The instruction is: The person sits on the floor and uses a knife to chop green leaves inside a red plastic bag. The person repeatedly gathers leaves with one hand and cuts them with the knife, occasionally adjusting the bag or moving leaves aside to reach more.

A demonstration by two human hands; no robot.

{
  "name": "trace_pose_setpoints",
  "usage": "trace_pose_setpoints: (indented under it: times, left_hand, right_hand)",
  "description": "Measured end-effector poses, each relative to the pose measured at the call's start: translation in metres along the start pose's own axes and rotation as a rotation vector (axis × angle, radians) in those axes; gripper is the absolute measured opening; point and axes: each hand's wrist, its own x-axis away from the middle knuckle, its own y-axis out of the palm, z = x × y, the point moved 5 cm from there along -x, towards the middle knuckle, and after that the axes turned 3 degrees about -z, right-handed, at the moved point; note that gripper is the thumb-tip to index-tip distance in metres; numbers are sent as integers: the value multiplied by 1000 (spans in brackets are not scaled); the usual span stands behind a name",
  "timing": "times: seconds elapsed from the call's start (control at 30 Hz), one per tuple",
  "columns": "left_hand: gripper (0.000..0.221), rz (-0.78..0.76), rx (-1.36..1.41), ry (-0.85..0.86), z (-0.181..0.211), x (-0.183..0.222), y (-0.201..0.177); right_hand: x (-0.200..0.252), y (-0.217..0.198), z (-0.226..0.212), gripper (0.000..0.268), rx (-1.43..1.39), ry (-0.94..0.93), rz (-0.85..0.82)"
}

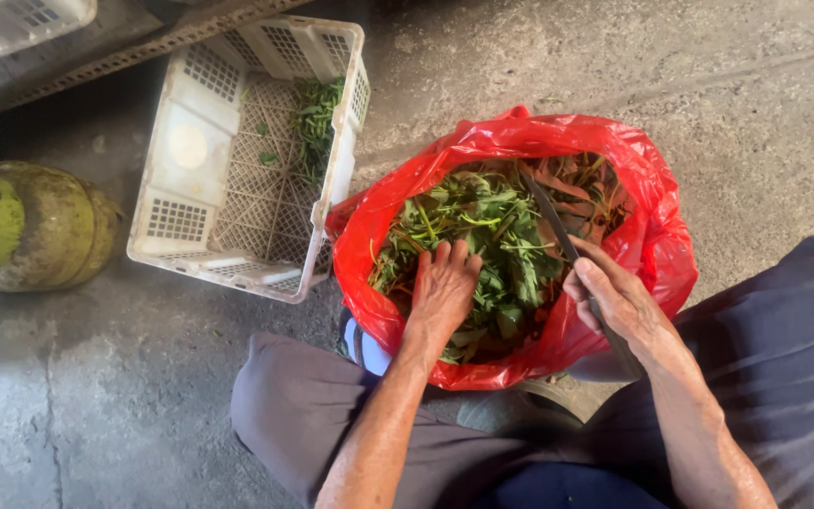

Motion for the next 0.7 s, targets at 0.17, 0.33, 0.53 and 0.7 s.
trace_pose_setpoints:
  times: [0.17,0.33,0.53,0.7]
  left_hand:
    - [23,-24,2,-52,-7,-2,-12]
    - [16,57,162,-99,-15,10,-26]
    - [15,-37,112,-84,-6,2,-8]
    - [15,-131,255,-159,-11,0,-28]
  right_hand:
    - [3,-2,-2,56,-1,2,4]
    - [0,2,-1,57,15,62,-10]
    - [5,16,-6,57,-10,54,-49]
    - [7,13,-7,57,54,24,-39]
